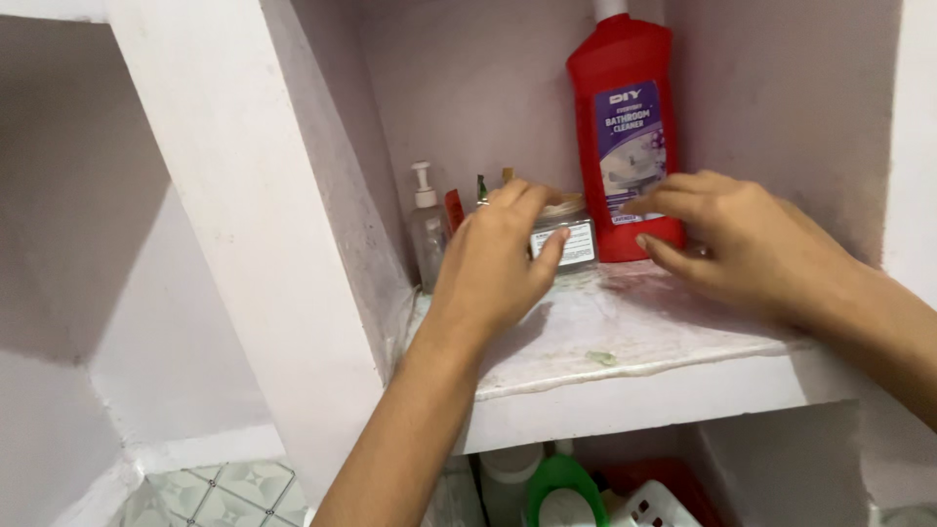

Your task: The person organizes items on bathroom shelves by hand, moving small bottles, jars, a large red cleaner bottle, and a white soap dish between two shelf levels.

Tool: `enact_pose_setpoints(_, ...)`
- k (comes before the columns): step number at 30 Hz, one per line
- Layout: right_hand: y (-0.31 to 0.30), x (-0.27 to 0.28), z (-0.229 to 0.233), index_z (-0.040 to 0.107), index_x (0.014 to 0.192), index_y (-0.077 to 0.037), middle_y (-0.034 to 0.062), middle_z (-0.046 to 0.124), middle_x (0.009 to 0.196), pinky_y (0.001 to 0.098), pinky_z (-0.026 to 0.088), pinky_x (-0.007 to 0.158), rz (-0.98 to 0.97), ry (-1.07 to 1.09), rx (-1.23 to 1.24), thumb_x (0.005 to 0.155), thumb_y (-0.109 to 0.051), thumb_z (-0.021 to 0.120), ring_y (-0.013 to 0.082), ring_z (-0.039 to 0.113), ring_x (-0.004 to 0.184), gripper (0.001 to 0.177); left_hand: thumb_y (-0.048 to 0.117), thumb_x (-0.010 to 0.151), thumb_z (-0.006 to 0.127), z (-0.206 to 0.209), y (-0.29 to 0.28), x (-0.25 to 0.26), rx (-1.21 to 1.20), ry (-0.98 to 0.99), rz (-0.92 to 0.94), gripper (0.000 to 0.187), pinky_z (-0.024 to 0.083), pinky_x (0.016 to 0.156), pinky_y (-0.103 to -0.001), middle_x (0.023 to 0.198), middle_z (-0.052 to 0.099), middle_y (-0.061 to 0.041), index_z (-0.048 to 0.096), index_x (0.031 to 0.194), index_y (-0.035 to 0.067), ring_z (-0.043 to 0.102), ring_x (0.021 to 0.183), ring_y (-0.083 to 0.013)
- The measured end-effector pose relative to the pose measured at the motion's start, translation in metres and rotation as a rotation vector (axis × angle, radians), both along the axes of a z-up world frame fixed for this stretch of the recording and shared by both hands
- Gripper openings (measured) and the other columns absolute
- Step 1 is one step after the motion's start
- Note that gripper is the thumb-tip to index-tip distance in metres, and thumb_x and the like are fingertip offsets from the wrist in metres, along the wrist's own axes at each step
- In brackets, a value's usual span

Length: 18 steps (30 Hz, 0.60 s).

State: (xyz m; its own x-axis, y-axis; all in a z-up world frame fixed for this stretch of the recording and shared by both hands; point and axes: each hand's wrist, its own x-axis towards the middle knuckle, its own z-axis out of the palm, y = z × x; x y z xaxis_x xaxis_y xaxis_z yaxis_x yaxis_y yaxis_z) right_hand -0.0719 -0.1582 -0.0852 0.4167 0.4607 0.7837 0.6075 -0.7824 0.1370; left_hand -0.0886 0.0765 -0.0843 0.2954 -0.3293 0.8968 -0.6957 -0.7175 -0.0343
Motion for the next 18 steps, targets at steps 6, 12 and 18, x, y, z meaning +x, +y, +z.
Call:
enact_pose_setpoints(6,0.0,0.0,-0.004,0.067,0.136,-0.012,0.0113,0.072,0.126,0.0396,0.061,0.087,-0.146,0.183,0.032,0.089,-0.029,0.069,0.0259,0.077,0.086,0.049,0.016,0.087,0.072,0.0,-0.005,-0.004,0.046,0.048,-0.001,0.032,0.053,0.093,-0.045,0.115,0.07,-0.013,0.07,0.116,0.005,0.067,0.108,-0.0354)
enact_pose_setpoints(12,-0.005,0.013,-0.014,0.062,0.134,-0.004,0.0214,0.067,0.124,0.0456,0.056,0.089,0.147,0.12,-0.017,0.081,-0.032,0.072,0.0358,0.067,0.109,0.061,0.017,0.087,0.072,-0.001,-0.007,-0.004,0.088,0.124,-0.013,0.033,0.053,0.097,-0.044,0.124,0.069,-0.011,0.068,0.119,0.006,0.066,0.112,-0.0326)
enact_pose_setpoints(18,-0.002,0.006,-0.013,0.057,0.142,-0.011,0.0136,0.068,0.128,0.0454,0.053,0.092,0.064,0.24,-0.005,0.083,-0.037,0.073,0.0304,0.063,0.114,0.067,0.013,0.086,0.071,-0.002,-0.005,-0.002,0.102,0.061,0.044,0.034,0.032,0.113,-0.057,0.126,0.068,-0.01,0.069,0.119,0.006,0.064,0.118,-0.0301)
